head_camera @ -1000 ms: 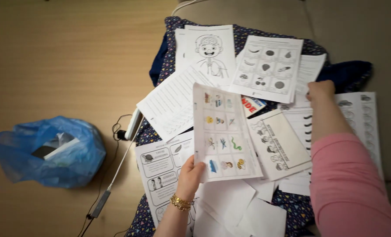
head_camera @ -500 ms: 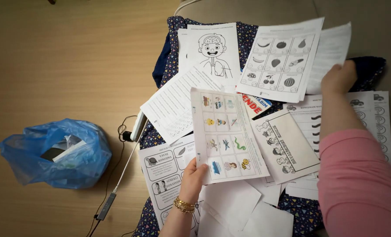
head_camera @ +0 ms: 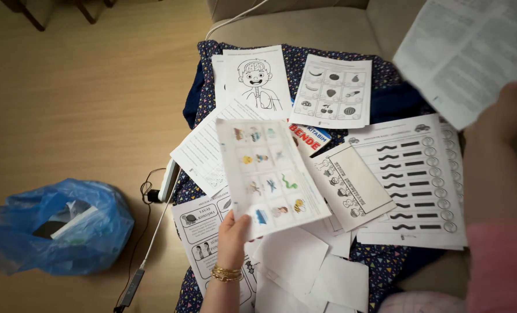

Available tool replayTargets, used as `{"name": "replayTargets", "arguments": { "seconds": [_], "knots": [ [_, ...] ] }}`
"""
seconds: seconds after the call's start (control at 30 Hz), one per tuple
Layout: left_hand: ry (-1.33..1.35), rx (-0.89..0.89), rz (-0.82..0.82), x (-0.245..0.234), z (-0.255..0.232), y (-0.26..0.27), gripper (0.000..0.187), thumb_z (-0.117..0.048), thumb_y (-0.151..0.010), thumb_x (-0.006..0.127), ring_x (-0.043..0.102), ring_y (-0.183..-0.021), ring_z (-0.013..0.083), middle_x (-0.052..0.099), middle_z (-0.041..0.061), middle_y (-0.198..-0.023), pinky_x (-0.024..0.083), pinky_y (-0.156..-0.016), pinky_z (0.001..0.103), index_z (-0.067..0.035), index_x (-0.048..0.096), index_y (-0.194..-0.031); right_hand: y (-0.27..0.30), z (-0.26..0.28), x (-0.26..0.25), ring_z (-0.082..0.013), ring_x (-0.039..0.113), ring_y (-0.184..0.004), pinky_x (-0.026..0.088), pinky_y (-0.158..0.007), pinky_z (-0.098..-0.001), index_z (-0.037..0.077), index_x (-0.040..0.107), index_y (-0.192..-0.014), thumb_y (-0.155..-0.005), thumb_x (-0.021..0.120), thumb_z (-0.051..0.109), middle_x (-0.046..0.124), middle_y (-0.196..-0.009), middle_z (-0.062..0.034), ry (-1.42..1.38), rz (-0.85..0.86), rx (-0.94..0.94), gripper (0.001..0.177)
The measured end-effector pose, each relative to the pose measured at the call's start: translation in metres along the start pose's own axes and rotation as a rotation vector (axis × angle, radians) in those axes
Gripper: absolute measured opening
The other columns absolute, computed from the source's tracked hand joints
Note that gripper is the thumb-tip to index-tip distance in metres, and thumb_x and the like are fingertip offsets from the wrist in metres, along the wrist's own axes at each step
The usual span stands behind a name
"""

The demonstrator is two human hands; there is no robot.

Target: Sorting and organizing a pile of various educational papers and drawings on a sofa.

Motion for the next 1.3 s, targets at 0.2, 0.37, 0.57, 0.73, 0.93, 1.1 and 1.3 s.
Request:
{"name": "replayTargets", "arguments": {
  "seconds": [0.2, 0.37, 0.57, 0.73, 0.93, 1.1, 1.3],
  "knots": [
    [0.282, 0.038, 0.03, 0.033, -0.035, 0.045, 0.037, 0.003, -0.092, 0.049, 0.066, -0.08, 0.0293, 0.066, 0.027, -0.103, 0.056, -0.066, 0.034, 0.012, 0.052, -0.128, 0.115, 0.029, -0.051, -0.0213, 0.065, -0.107, 0.058, -0.095, -0.0323, 0.001, 0.049, -0.131, -0.099, 0.049, -0.002, 0.06, -0.122, -0.0129, -0.107, 0.171, 0.22, 0.031],
    [0.464, -0.014, 0.099, 0.093, -0.009, 0.1, 0.033, 0.002, -0.092, 0.053, 0.065, -0.087, 0.0312, 0.064, 0.028, -0.107, 0.056, -0.078, 0.038, 0.013, 0.05, -0.122, 0.262, 0.112, -0.052, -0.0282, 0.055, -0.119, 0.042, -0.097, -0.0495, 0.014, 0.054, -0.14, -0.103, 0.052, 0.026, 0.059, -0.131, -0.0092, 0.342, 0.372, 0.768, 0.04],
    [0.268, -0.192, 0.025, 0.119, 0.033, 0.144, 0.025, -0.012, -0.097, 0.056, 0.061, -0.066, 0.0208, 0.068, 0.02, -0.091, 0.047, -0.054, 0.027, 0.009, 0.06, -0.11, 0.324, 0.074, -0.049, -0.0273, 0.062, -0.101, 0.053, -0.084, -0.0435, 0.008, 0.054, -0.134, -0.102, 0.046, 0.02, 0.063, -0.122, -0.0162, -0.572, 0.332, 0.869, 0.035],
    [0.113, -0.33, 0.113, 0.099, 0.055, 0.118, 0.045, -0.023, -0.088, 0.064, 0.066, -0.073, 0.0304, 0.067, 0.025, -0.092, 0.055, -0.062, 0.036, 0.017, 0.066, -0.109, 0.358, 0.081, -0.047, -0.0268, 0.063, -0.096, 0.053, -0.08, -0.0433, 0.006, 0.057, -0.131, -0.101, 0.047, 0.023, 0.064, -0.116, -0.0161, -0.661, 0.432, 0.884, 0.036],
    [0.504, -0.237, 0.071, 0.043, 0.053, 0.055, 0.049, -0.032, -0.096, 0.053, 0.062, -0.103, 0.0339, 0.065, 0.025, -0.121, 0.048, -0.089, 0.045, 0.002, 0.058, -0.13, 0.397, 0.079, -0.026, -0.0263, 0.063, -0.092, 0.053, -0.077, -0.0431, 0.003, 0.059, -0.128, -0.1, 0.048, 0.026, 0.066, -0.11, -0.016, -0.737, 0.542, 0.918, 0.038],
    [0.368, -0.142, 0.009, 0.017, 0.063, 0.03, 0.038, -0.022, -0.096, 0.059, 0.068, -0.07, 0.0299, 0.072, 0.028, -0.093, 0.053, -0.055, 0.033, 0.013, 0.065, -0.111, 0.427, 0.065, -0.016, -0.0259, 0.064, -0.088, 0.053, -0.075, -0.043, 0.001, 0.061, -0.126, -0.1, 0.048, 0.028, 0.067, -0.105, -0.0159, -0.789, 0.636, 0.962, 0.04],
    [0.269, 0.131, -0.021, 0.018, 0.006, 0.043, 0.037, 0.004, -0.084, 0.065, 0.07, -0.08, 0.0366, 0.07, 0.032, -0.102, 0.06, -0.065, 0.037, 0.018, 0.06, -0.118, 0.41, 0.04, -0.012, -0.0254, 0.065, -0.084, 0.053, -0.071, -0.0428, -0.001, 0.064, -0.124, -0.099, 0.049, 0.031, 0.068, -0.099, -0.0157, -0.855, 0.767, 1.029, 0.043]
  ]
}}
Point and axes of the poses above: each hand's wrist, its own y-axis away from the middle knuckle, its own x-axis out of the palm, z = x × y, the point moved 9 cm from there along -y, towards the middle knuckle
